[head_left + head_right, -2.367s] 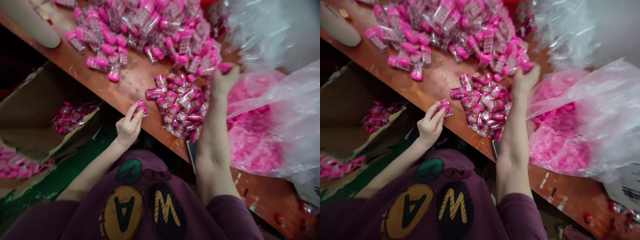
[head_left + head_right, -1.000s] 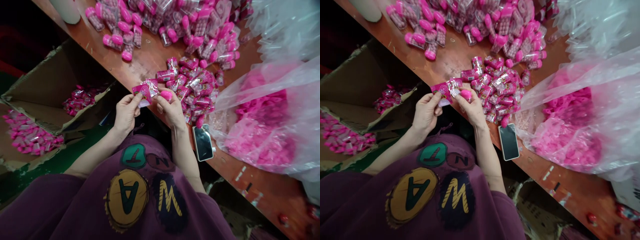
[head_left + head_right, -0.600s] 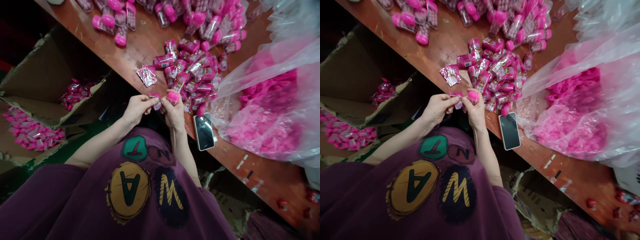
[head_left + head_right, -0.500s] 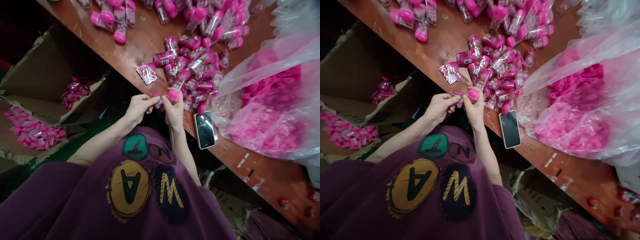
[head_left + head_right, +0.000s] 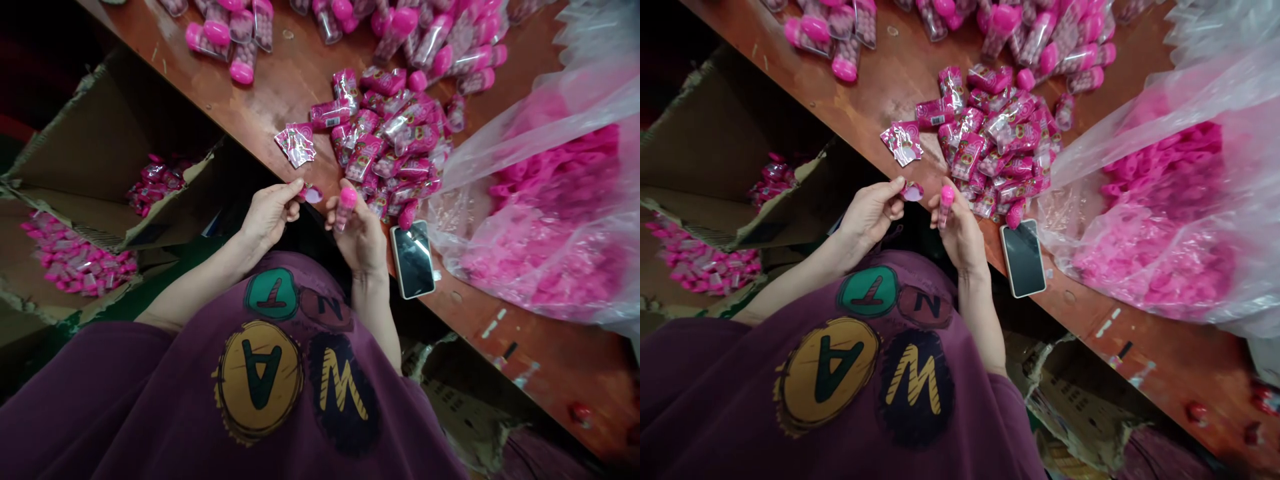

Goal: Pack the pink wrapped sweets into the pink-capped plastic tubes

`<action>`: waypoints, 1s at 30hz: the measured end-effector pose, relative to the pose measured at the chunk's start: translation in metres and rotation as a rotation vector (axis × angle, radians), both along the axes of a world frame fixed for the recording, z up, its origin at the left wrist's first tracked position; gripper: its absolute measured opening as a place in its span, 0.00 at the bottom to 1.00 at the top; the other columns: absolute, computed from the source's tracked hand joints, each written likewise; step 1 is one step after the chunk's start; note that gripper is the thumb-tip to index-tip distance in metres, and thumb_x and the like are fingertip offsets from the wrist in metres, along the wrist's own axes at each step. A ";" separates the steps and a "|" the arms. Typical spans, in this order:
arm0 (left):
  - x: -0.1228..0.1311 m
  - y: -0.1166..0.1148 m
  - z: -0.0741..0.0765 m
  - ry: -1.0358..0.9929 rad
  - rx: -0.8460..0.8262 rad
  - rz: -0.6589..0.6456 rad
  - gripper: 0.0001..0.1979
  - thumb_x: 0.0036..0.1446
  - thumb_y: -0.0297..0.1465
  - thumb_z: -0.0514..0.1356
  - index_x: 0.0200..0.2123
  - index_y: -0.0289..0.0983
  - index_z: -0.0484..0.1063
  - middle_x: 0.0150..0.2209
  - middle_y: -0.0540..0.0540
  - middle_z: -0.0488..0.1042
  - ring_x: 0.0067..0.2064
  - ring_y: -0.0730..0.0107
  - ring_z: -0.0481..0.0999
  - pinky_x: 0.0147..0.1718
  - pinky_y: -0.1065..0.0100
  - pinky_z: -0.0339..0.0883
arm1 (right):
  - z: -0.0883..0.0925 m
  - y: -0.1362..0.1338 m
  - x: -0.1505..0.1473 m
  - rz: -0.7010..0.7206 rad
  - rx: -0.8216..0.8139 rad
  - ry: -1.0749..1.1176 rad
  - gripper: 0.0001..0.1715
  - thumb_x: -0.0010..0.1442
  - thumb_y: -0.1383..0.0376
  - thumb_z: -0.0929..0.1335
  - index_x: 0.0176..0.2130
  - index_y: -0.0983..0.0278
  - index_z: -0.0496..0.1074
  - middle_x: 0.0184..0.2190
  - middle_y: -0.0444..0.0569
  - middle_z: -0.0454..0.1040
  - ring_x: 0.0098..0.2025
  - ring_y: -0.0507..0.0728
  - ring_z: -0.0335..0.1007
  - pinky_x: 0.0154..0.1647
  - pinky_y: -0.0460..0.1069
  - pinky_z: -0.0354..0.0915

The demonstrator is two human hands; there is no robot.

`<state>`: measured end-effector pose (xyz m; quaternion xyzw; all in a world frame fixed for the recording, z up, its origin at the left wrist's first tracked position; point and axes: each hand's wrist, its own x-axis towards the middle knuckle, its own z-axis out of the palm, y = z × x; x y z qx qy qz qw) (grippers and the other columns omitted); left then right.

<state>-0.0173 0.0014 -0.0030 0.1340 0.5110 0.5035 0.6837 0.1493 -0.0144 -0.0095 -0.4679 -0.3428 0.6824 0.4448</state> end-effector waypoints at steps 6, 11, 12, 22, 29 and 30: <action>0.008 -0.004 -0.003 0.104 0.029 0.034 0.20 0.55 0.41 0.73 0.23 0.35 0.71 0.19 0.53 0.68 0.18 0.81 0.63 0.19 0.73 0.55 | 0.002 -0.024 -0.013 -0.090 0.057 -0.075 0.35 0.58 0.54 0.76 0.61 0.49 0.65 0.41 0.42 0.71 0.28 0.48 0.69 0.23 0.45 0.68; 0.012 -0.009 0.000 0.165 0.086 0.048 0.23 0.56 0.42 0.72 0.21 0.36 0.68 0.17 0.53 0.67 0.18 0.81 0.63 0.19 0.73 0.56 | 0.000 -0.029 -0.025 -0.135 0.094 -0.139 0.31 0.61 0.51 0.75 0.58 0.51 0.62 0.40 0.40 0.69 0.23 0.44 0.66 0.15 0.41 0.59; 0.013 -0.010 0.000 0.166 0.096 0.050 0.23 0.56 0.43 0.72 0.20 0.36 0.68 0.17 0.53 0.67 0.18 0.81 0.64 0.19 0.74 0.56 | 0.001 -0.030 -0.027 -0.153 0.093 -0.150 0.30 0.62 0.51 0.75 0.57 0.52 0.61 0.39 0.40 0.69 0.22 0.44 0.66 0.15 0.41 0.58; 0.012 -0.014 -0.009 0.166 0.137 -0.001 0.22 0.56 0.44 0.72 0.22 0.36 0.69 0.17 0.53 0.68 0.18 0.81 0.64 0.19 0.74 0.56 | -0.002 -0.031 -0.036 -0.194 0.022 -0.050 0.32 0.61 0.50 0.74 0.56 0.53 0.59 0.36 0.38 0.68 0.22 0.44 0.65 0.15 0.41 0.59; 0.011 -0.012 -0.004 0.058 0.106 -0.070 0.17 0.56 0.39 0.72 0.26 0.36 0.72 0.19 0.54 0.68 0.19 0.82 0.64 0.19 0.74 0.55 | -0.005 -0.032 -0.034 -0.135 0.124 -0.191 0.32 0.61 0.49 0.74 0.58 0.50 0.61 0.39 0.42 0.72 0.24 0.47 0.64 0.19 0.44 0.62; 0.011 -0.011 -0.003 0.018 0.096 -0.096 0.16 0.55 0.38 0.73 0.28 0.35 0.73 0.19 0.54 0.68 0.19 0.82 0.64 0.19 0.74 0.55 | -0.005 -0.031 -0.033 -0.128 0.131 -0.195 0.31 0.61 0.49 0.74 0.58 0.50 0.61 0.38 0.42 0.72 0.25 0.47 0.63 0.19 0.44 0.62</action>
